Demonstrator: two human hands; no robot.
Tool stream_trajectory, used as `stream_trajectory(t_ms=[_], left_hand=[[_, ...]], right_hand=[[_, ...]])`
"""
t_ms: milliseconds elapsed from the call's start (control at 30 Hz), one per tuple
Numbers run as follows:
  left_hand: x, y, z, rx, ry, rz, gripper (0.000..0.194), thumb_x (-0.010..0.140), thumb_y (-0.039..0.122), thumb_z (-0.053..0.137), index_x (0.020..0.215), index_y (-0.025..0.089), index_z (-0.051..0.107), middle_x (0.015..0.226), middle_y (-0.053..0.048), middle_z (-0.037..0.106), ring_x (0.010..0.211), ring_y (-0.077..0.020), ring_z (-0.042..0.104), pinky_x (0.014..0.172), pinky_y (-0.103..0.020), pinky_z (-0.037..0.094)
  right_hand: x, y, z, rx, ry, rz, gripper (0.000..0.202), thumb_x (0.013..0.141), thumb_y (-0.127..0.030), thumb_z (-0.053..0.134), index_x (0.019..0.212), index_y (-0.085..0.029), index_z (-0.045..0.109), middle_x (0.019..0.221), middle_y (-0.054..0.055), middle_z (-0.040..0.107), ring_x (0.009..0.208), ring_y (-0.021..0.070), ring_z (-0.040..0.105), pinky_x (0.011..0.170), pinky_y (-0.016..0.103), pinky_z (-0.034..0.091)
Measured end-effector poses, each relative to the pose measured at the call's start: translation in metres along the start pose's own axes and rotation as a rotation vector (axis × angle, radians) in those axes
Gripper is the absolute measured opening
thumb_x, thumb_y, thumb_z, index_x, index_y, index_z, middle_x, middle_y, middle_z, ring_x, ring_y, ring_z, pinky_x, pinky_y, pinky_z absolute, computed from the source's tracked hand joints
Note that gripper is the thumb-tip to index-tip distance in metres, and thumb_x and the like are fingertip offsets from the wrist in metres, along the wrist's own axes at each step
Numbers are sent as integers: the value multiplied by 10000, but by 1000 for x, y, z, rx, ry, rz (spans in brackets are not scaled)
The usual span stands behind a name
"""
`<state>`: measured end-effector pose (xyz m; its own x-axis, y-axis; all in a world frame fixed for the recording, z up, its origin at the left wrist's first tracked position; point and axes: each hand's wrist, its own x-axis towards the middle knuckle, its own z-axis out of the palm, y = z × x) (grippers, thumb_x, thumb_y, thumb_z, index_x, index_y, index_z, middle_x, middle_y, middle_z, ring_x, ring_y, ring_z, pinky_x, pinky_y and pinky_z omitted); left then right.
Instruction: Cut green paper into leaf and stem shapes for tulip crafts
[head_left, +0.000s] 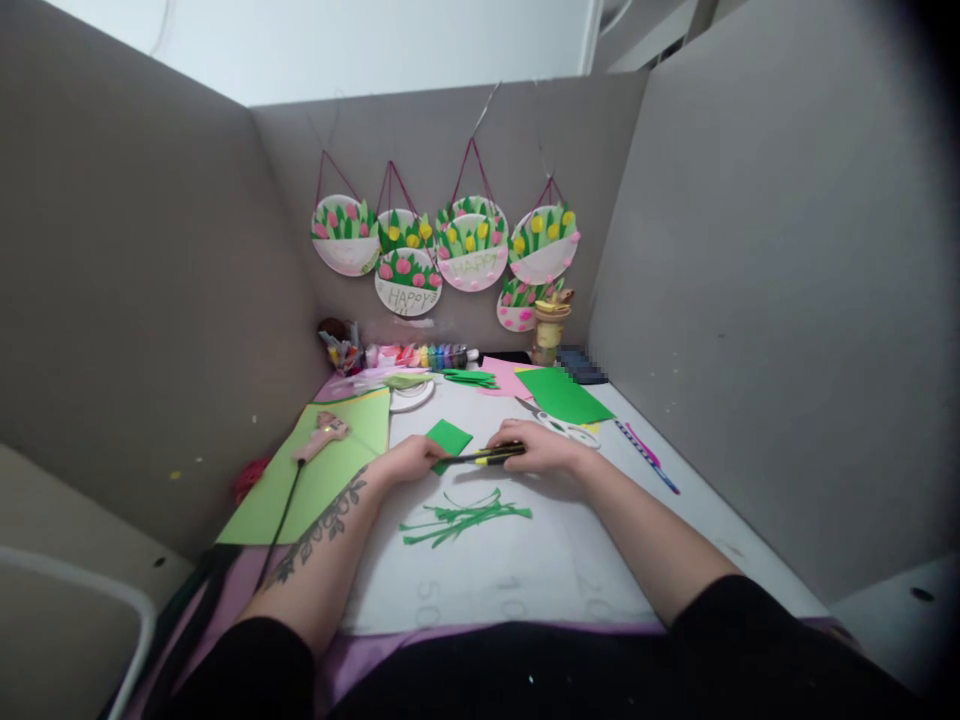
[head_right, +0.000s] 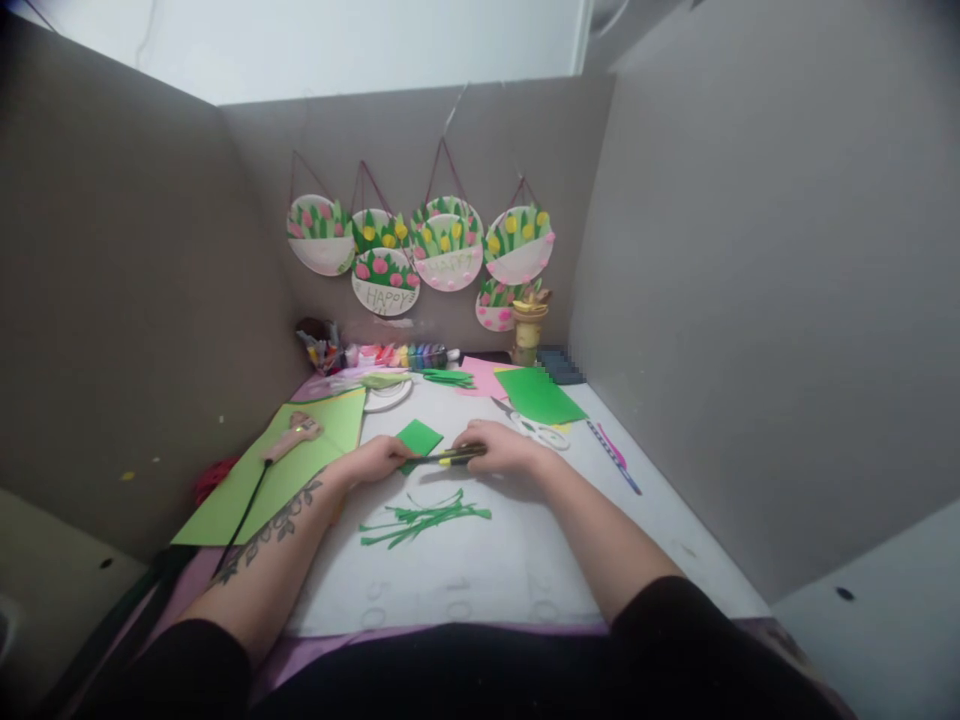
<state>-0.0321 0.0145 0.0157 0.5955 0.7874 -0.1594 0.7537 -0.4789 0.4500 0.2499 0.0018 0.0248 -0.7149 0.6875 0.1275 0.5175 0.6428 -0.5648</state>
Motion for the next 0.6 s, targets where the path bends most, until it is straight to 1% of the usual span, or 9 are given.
stream_trajectory(t_ms=[67,167,233,267,367,433,500,567,600], left_hand=[[-1,5,0,-14,51,-69,340,820,177,430,1026,183,700,893,-19,717,808,-167,618,744,-241,446],[-2,16,5,85,153,-101,267,822,317,495,951,162,670,871,-58,696,793,-194,617,703,-261,443],[-2,25,11,188,196,-125,303,771,398,578,944,159,649,909,-82,679,816,-218,614,691,-274,438],[-2,29,14,224,218,-135,291,767,387,585,942,162,642,938,-91,672,837,-222,614,698,-276,436],[0,37,20,269,224,-204,161,806,240,498,840,166,638,914,-97,670,839,-214,616,705,-280,427],[1,38,20,271,236,-236,190,813,169,441,789,163,630,880,-103,673,832,-214,616,714,-287,421],[1,37,19,240,274,-239,206,819,159,423,766,166,622,851,-99,674,821,-213,612,717,-291,414],[2,36,19,164,334,-192,196,830,184,428,763,176,612,832,-80,670,800,-202,602,710,-286,406],[2,35,19,113,364,-149,190,837,200,430,765,181,606,823,-68,665,787,-194,595,702,-282,403]], right_hand=[[1,13,-3,-6,135,123,370,720,-207,640,1089,-187,657,993,60,608,883,201,562,797,293,424],[4,27,1,-143,270,347,334,762,-256,621,1085,-171,640,983,80,623,891,217,559,774,299,419],[6,34,6,-247,263,453,342,766,-245,618,1100,-172,635,1010,101,621,935,234,556,783,304,413],[7,36,8,-287,250,488,346,770,-240,615,1110,-172,632,1035,114,617,961,242,554,793,309,412],[8,40,12,-373,259,550,347,803,-247,596,1140,-169,622,1107,145,595,1023,268,534,844,343,402],[9,39,15,-391,319,543,345,805,-250,603,1140,-173,625,1130,149,581,1067,283,506,892,381,388],[11,36,21,-331,408,448,329,798,-245,614,1119,-180,634,1131,138,576,1110,286,479,941,411,368],[16,31,30,-145,487,294,336,792,-245,618,1122,-180,625,1114,122,583,1093,260,498,942,399,384],[19,28,36,-5,507,228,369,781,-248,625,1143,-179,608,1098,111,589,1042,239,529,903,375,416]])
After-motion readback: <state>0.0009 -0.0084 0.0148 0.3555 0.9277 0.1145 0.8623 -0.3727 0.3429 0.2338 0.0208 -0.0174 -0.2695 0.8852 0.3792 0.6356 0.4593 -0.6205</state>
